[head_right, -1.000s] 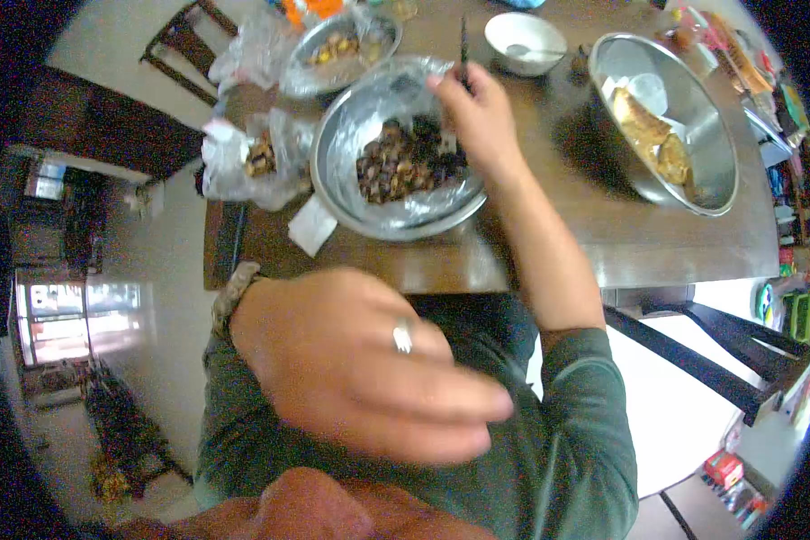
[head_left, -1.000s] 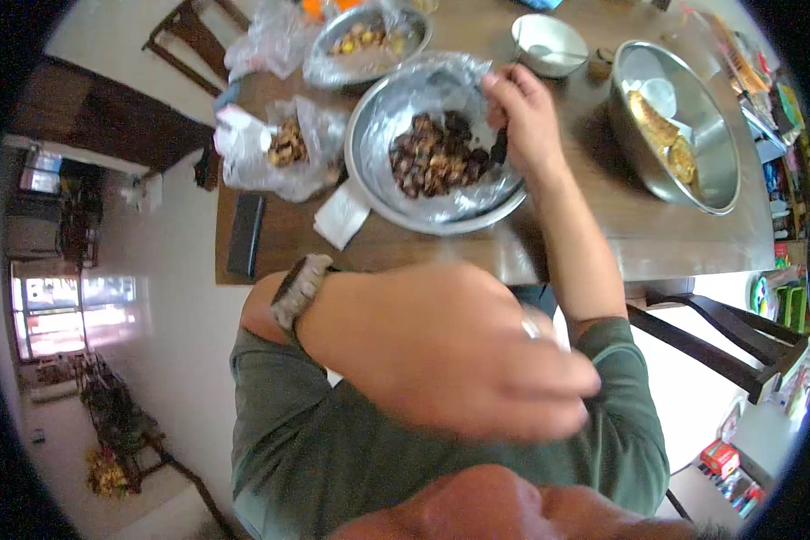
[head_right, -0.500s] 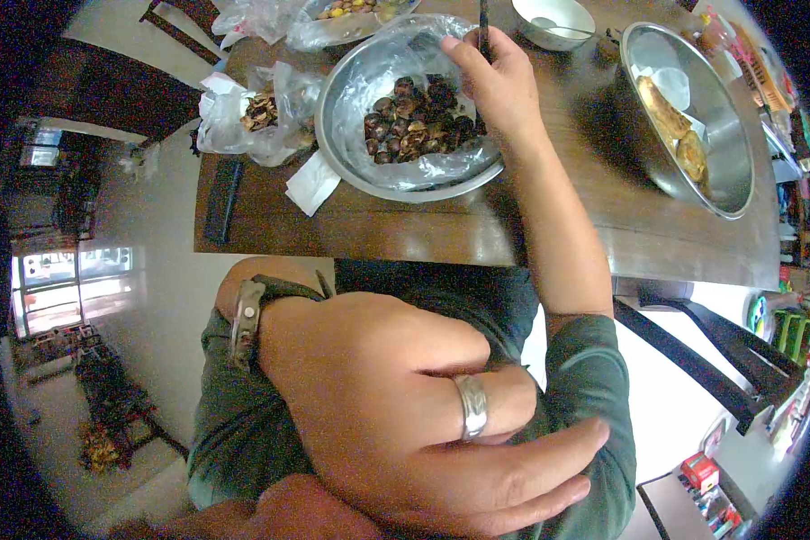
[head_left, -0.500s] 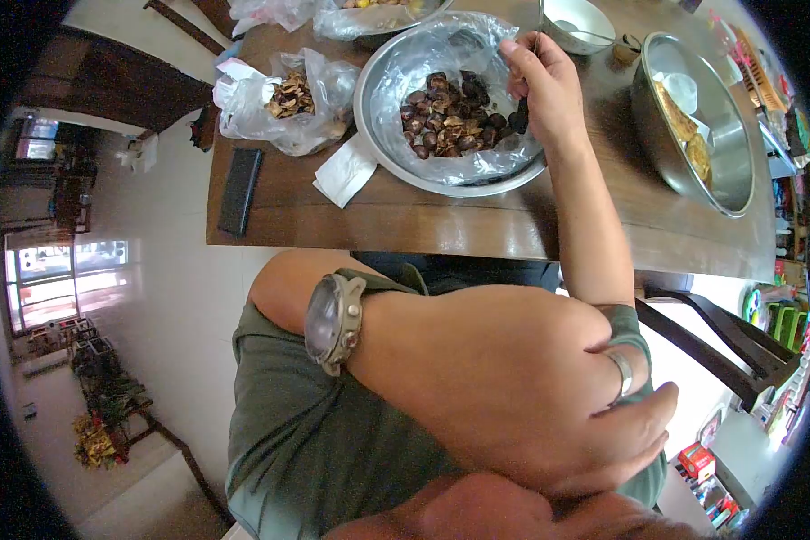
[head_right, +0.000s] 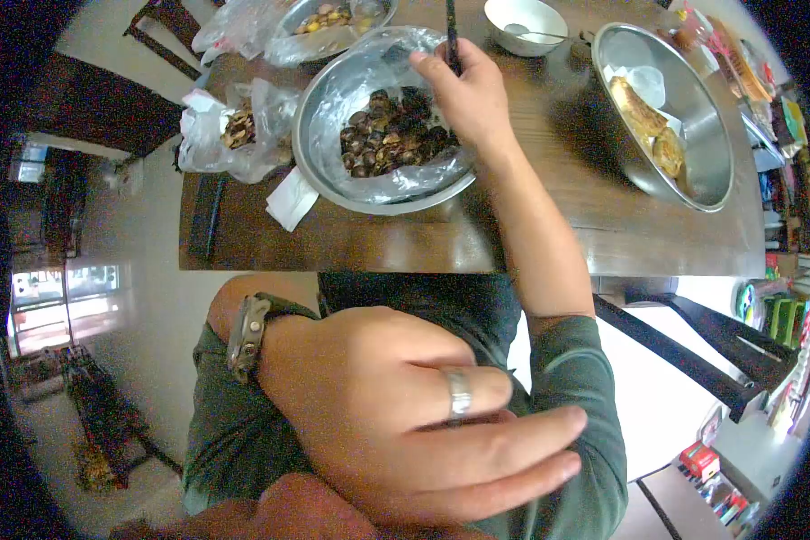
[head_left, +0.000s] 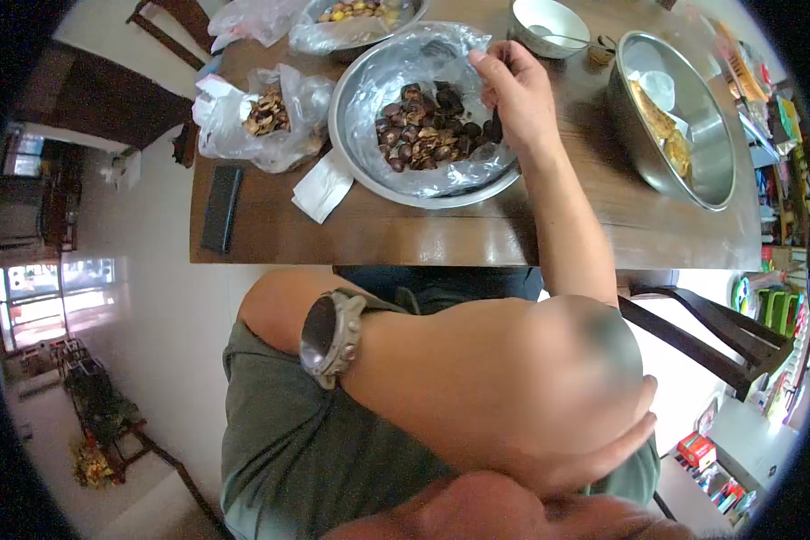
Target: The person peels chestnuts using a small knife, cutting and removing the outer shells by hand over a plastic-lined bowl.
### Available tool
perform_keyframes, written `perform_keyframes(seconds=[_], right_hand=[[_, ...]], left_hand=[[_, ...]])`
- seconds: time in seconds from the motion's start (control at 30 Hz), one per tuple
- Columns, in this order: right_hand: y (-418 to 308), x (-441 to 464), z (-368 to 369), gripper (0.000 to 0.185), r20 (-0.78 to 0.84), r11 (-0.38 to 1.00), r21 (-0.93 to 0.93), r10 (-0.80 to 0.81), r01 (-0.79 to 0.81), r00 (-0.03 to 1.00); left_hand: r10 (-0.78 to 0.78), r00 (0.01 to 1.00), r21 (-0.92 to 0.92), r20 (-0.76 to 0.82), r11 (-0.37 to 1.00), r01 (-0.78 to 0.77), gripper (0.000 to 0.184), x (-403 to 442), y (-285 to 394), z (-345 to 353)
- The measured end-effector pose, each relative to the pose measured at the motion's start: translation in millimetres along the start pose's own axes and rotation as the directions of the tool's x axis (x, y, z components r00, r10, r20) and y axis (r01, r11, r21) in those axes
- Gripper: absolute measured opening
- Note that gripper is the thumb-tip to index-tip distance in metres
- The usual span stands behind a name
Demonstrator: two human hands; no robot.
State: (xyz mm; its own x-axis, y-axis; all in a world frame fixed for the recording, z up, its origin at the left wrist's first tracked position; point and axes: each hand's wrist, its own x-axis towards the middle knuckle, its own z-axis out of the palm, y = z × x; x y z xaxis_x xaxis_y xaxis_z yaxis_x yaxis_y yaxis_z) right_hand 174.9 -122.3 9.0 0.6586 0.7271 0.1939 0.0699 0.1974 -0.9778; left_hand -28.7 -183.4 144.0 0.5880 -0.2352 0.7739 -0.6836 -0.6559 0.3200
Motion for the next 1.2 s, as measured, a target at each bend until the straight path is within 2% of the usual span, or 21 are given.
perform_keyframes(seconds=[0.1, 0.2, 0.23, 0.27, 0.33, 0.4, 0.43, 0.47, 0.5, 0.53, 0.57, 0.6, 0.7, 0.73, 0.8, 0.83, 0.87, 0.93, 1.03, 1.2], right_hand=[[4.3, 0.0, 0.8, 0.026, -0.018, 0.999, -0.005, -0.034, 0.033, 0.999], [3.2, 2.1, 0.7, 0.023, 0.007, 0.999, 0.043, -0.002, 0.002, 1.0], [8.5, 3.6, 0.1, 0.024, 0.001, 0.998, 0.068, 0.004, -0.004, 1.0], [11.3, 4.5, -1.7, 0.024, -0.011, 0.996, 0.093, 0.007, -0.006, 1.0], [7.8, 5.2, -3.3, 0.024, -0.062, 0.997, 0.073, -0.017, 0.022, 0.998], [8.1, 6.8, -2.7, 0.027, -0.122, 1.0, 0.006, -0.028, 0.029, 0.992], [8.9, 7.6, -3.6, 0.029, -0.139, 1.0, -0.018, -0.028, 0.025, 0.99], [7.9, 6.6, -1.9, 0.032, -0.132, 0.999, 0.045, -0.021, 0.027, 0.991], [9.8, 7.3, -3.4, 0.033, -0.149, 0.998, -0.049, -0.037, 0.03, 0.988], [9.7, 6.1, -2.9, 0.033, -0.155, 0.999, -0.032, -0.033, 0.029, 0.987], [8.9, 6.4, -2.1, 0.032, -0.16, 0.999, -0.016, -0.034, 0.032, 0.987], [9.6, 7.8, -2.6, 0.032, -0.161, 0.999, -0.032, -0.026, 0.022, 0.987], [13.6, 11.0, -4.1, 0.033, -0.163, 0.999, -0.054, -0.019, 0.01, 0.986], [13.7, 10.6, -4.0, 0.033, -0.165, 0.999, -0.042, -0.029, 0.023, 0.986], [13.4, 10.0, -2.1, 0.033, -0.172, 0.999, -0.028, -0.031, 0.027, 0.985], [13.6, 10.3, -1.6, 0.027, -0.161, 0.999, -0.007, -0.046, 0.045, 0.986], [13.9, 10.6, -1.0, 0.021, -0.148, 0.998, 0.015, -0.06, 0.063, 0.987], [10.7, 9.3, 0.5, 0.016, -0.14, 0.998, 0.012, -0.058, 0.06, 0.988], [12.5, 10.2, -2.6, 0.033, -0.163, 0.995, -0.095, -0.005, -0.01, 0.987], [11.8, 9.4, -2.2, 0.033, -0.173, 0.998, -0.053, 0.023, -0.032, 0.985]], left_hand=[[-0.038, 0.999, 0.0, -0.02, 0.999, 0.038, 0.016, 4.6, 2.8, -3.3], [-0.206, 0.977, -0.114, -0.048, 0.973, 0.199, 0.015, 10.0, 6.1, 3.9], [-0.21, 0.977, -0.112, 0.019, 0.971, 0.211, 0.013, 9.2, 0.8, 3.3], [-0.212, 0.962, -0.068, 0.17, 0.972, 0.226, 0.013, 3.6, -9.7, -0.1], [-0.307, 0.83, 0.149, 0.465, 0.952, 0.268, 0.017, -11.5, -38.9, -16.1], [-0.502, 0.608, 0.368, 0.615, 0.865, 0.341, 0.022, -24.7, -79.9, -40.0], [-0.517, 0.671, 0.454, 0.531, 0.843, 0.29, 0.021, -38.6, -104.7, -48.2], [-0.587, 0.636, 0.427, 0.5, 0.807, 0.408, 0.021, -49.9, -135.1, -53.5], [-0.707, 0.468, 0.561, 0.531, 0.707, 0.431, 0.021, -51.3, -165.5, -56.0], [-0.735, 0.511, 0.593, 0.446, 0.67, 0.446, 0.021, -68.0, -192.5, -59.4], [-0.801, 0.466, 0.66, 0.376, 0.585, 0.471, 0.02, -72.8, -209.0, -60.2], [-0.806, 0.505, 0.671, 0.308, 0.561, 0.485, 0.021, -81.0, -224.7, -57.6], [-0.769, 0.594, 0.66, 0.238, 0.577, 0.482, 0.024, -96.6, -257.0, -42.4], [-0.797, 0.579, 0.67, 0.171, 0.525, 0.525, 0.027, -97.4, -260.7, -34.3], [-0.856, 0.487, 0.717, 0.175, 0.45, 0.532, 0.028, -87.9, -256.1, -26.8], [-0.882, 0.439, 0.74, 0.172, 0.41, 0.534, 0.028, -82.7, -253.0, -25.3], [-0.854, 0.486, 0.747, 0.185, 0.443, 0.495, 0.029, -93.5, -263.7, -23.2], [-0.837, 0.511, 0.775, 0.196, 0.452, 0.442, 0.026, -90.7, -262.0, -22.5], [-0.832, 0.506, 0.797, 0.226, 0.457, 0.396, 0.023, -89.9, -265.1, -20.9], [-0.808, 0.53, 0.784, 0.257, 0.495, 0.374, 0.022, -93.3, -271.4, -18.4]])
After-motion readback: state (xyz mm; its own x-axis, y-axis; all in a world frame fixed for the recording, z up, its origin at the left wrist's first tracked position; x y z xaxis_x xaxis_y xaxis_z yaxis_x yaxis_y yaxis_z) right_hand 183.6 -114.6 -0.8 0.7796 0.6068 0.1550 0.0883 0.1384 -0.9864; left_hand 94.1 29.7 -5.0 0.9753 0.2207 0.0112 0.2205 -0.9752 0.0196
